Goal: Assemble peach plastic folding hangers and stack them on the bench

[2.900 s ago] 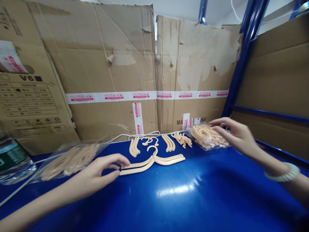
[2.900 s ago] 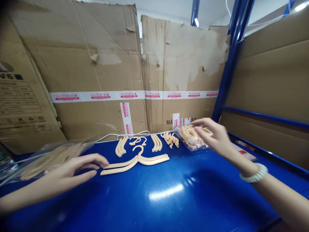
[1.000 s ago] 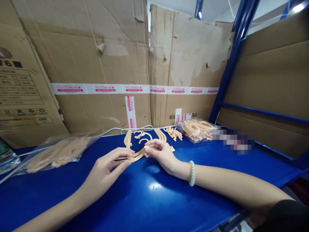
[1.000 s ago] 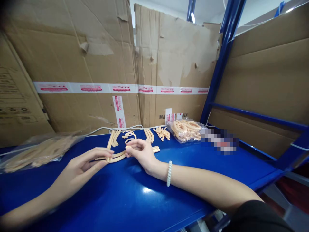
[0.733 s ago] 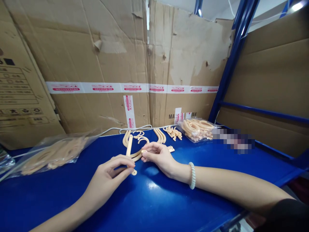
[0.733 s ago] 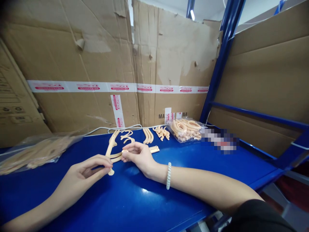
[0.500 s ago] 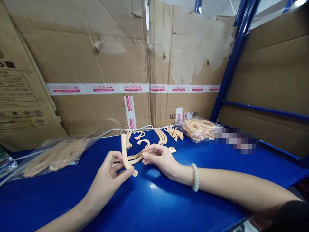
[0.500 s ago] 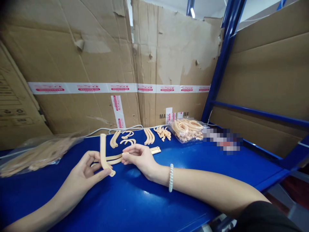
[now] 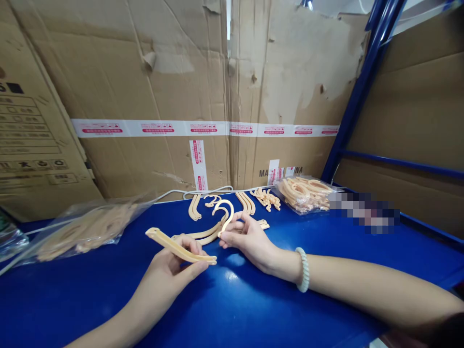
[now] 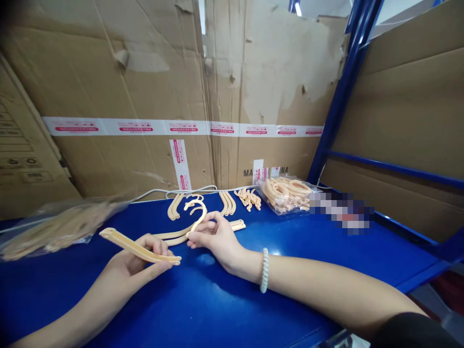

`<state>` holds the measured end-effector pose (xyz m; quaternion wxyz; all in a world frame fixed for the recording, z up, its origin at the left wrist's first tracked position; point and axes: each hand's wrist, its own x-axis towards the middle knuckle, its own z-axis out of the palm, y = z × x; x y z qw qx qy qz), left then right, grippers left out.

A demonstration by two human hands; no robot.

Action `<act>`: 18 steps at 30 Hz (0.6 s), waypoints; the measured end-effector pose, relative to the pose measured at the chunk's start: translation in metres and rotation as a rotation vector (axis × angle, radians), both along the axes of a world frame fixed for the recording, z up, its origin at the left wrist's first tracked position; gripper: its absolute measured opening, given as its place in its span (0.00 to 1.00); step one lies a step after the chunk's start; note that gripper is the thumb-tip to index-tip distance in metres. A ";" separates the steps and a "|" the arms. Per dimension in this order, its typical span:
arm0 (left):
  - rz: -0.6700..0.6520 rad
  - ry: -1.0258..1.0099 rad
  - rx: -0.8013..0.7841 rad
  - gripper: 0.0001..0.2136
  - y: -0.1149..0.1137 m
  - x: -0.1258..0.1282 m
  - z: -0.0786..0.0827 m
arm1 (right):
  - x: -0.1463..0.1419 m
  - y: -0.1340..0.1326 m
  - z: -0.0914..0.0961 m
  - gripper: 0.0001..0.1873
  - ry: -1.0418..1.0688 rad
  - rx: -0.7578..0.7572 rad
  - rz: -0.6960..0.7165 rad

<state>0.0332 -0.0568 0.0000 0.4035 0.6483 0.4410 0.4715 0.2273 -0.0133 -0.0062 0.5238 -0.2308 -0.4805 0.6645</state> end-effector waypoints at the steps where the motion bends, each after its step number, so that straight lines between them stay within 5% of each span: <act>1: -0.005 -0.004 0.003 0.13 0.000 0.000 0.000 | 0.001 -0.001 0.001 0.27 -0.007 -0.007 0.011; 8: 0.009 -0.006 -0.031 0.12 -0.008 0.001 0.006 | 0.007 -0.010 0.005 0.16 -0.119 -0.001 0.124; 18: -0.031 -0.015 -0.026 0.10 -0.015 0.002 0.010 | 0.012 -0.013 0.010 0.15 -0.208 -0.044 0.285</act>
